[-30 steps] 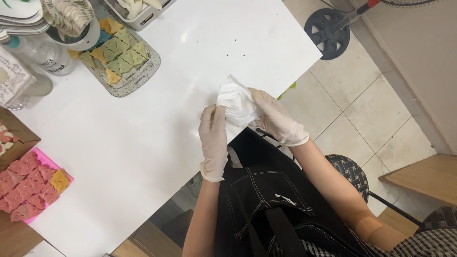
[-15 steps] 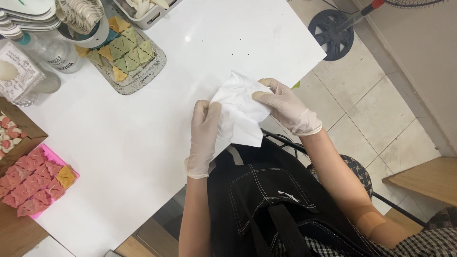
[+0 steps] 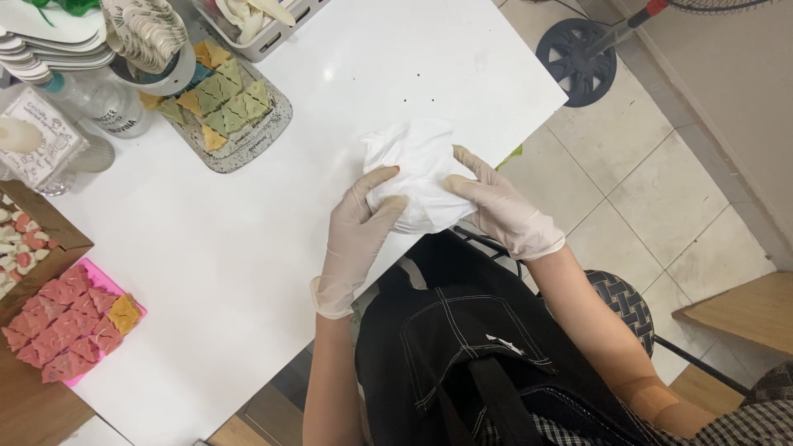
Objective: Wiping a white workshop table surface with a paper towel.
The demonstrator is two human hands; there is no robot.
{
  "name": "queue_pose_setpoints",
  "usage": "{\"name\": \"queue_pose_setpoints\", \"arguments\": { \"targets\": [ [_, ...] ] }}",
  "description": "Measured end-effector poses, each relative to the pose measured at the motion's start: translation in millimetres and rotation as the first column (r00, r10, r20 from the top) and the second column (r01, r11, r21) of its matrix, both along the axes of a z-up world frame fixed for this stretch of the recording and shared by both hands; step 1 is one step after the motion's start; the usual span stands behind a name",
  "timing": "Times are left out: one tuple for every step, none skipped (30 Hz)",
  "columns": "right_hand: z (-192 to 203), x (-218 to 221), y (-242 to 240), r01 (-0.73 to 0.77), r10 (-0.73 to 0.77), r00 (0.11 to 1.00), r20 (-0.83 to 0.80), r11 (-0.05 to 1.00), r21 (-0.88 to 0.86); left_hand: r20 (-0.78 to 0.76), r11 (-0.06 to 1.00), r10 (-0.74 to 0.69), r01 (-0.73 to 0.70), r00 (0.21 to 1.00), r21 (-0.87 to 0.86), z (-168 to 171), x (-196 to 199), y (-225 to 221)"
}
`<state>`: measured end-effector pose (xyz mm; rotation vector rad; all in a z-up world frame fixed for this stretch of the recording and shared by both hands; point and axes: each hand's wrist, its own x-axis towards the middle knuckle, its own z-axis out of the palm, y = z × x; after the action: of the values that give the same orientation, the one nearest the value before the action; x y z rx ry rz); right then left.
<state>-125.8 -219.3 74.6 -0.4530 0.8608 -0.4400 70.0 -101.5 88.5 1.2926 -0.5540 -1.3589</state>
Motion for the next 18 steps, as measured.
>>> {"name": "queue_pose_setpoints", "arguments": {
  "targets": [
    [-8.4, -2.6, -1.4, -0.007, 0.004, 1.0, -0.028, 0.996, -0.094, -0.012, 1.0, 0.018, -0.018, 1.0, 0.008, 2.3, -0.1, -1.6],
    [-17.0, -4.8, -3.0, -0.017, 0.006, 0.998, -0.057, 0.982, -0.188, -0.025, 0.999, 0.037, -0.036, 0.999, 0.016, 4.4, 0.2, -3.2],
    [-10.3, 1.1, -4.5, -0.015, 0.005, 0.998, -0.056, 0.982, -0.188, -0.024, 0.999, 0.035, -0.034, 0.999, 0.015, 2.3, 0.2, -3.4],
    [-3.5, 7.2, -6.3, -0.021, -0.003, 0.995, -0.097, 0.97, -0.244, -0.026, 0.999, 0.048, -0.048, 0.999, 0.004, 0.5, 0.4, -3.7],
    [3.4, 13.4, -8.0, -0.028, -0.013, 0.991, -0.136, 0.954, -0.298, -0.028, 0.998, 0.061, -0.061, 0.998, -0.007, -1.3, 0.8, -4.0],
    [2.0, 14.4, -8.6, -0.028, -0.013, 0.991, -0.134, 0.954, -0.299, -0.026, 0.998, 0.061, -0.061, 0.998, -0.008, -2.8, 1.1, -3.3],
    [0.7, 15.7, -9.2, -0.038, -0.013, 0.987, -0.158, 0.948, -0.315, -0.016, 0.998, 0.067, -0.067, 0.998, -0.019, -4.4, 1.6, -2.6],
    [-0.4, 17.0, -10.2, -0.05, -0.012, 0.983, -0.181, 0.942, -0.331, -0.006, 0.997, 0.075, -0.075, 0.997, -0.031, -5.8, 1.9, -2.0],
    [-7.1, 12.8, -11.6, -0.051, -0.009, 0.984, -0.179, 0.942, -0.332, -0.005, 0.997, 0.077, -0.077, 0.997, -0.031, -0.8, 2.0, -3.7],
    [-14.2, 9.1, -12.3, -0.052, -0.006, 0.989, -0.151, 0.925, -0.376, 0.002, 0.994, 0.104, -0.104, 0.995, -0.024, 3.9, 2.4, -4.6],
    [-21.4, 5.6, -13.0, -0.051, -0.001, 0.992, -0.123, 0.906, -0.42, 0.009, 0.991, 0.131, -0.131, 0.991, -0.016, 8.5, 2.9, -5.3],
    [-13.6, 8.0, -11.7, -0.053, 0.002, 0.993, -0.12, 0.906, -0.421, 0.011, 0.991, 0.134, -0.134, 0.991, -0.017, 9.8, 3.2, -5.1],
    [-5.8, 10.4, -10.5, -0.053, 0.001, 0.994, -0.113, 0.884, -0.464, 0.038, 0.987, 0.159, -0.158, 0.987, -0.018, 11.1, 3.4, -5.0],
    [2.0, 12.2, -9.9, -0.053, -0.001, 0.994, -0.106, 0.861, -0.506, 0.063, 0.983, 0.183, -0.182, 0.981, -0.02, 12.1, 3.3, -5.5],
    [4.5, 13.2, -11.3, -0.054, 0.001, 0.994, -0.105, 0.86, -0.507, 0.064, 0.983, 0.185, -0.184, 0.981, -0.021, 8.1, 3.6, -4.7],
    [7.2, 14.0, -12.5, -0.072, 0.007, 0.991, -0.13, 0.861, -0.503, 0.124, 0.982, 0.186, -0.187, 0.975, -0.005, 4.1, 3.8, -3.8],
    [10.0, 14.7, -13.7, -0.089, 0.013, 0.988, -0.155, 0.862, -0.499, 0.183, 0.982, 0.186, -0.191, 0.965, 0.011, 0.3, 3.9, -2.9],
    [12.8, 15.6, -15.6, -0.088, 0.013, 0.988, -0.152, 0.861, -0.501, 0.185, 0.982, 0.186, -0.191, 0.965, 0.008, 2.0, 6.0, -3.1]
  ]
}}
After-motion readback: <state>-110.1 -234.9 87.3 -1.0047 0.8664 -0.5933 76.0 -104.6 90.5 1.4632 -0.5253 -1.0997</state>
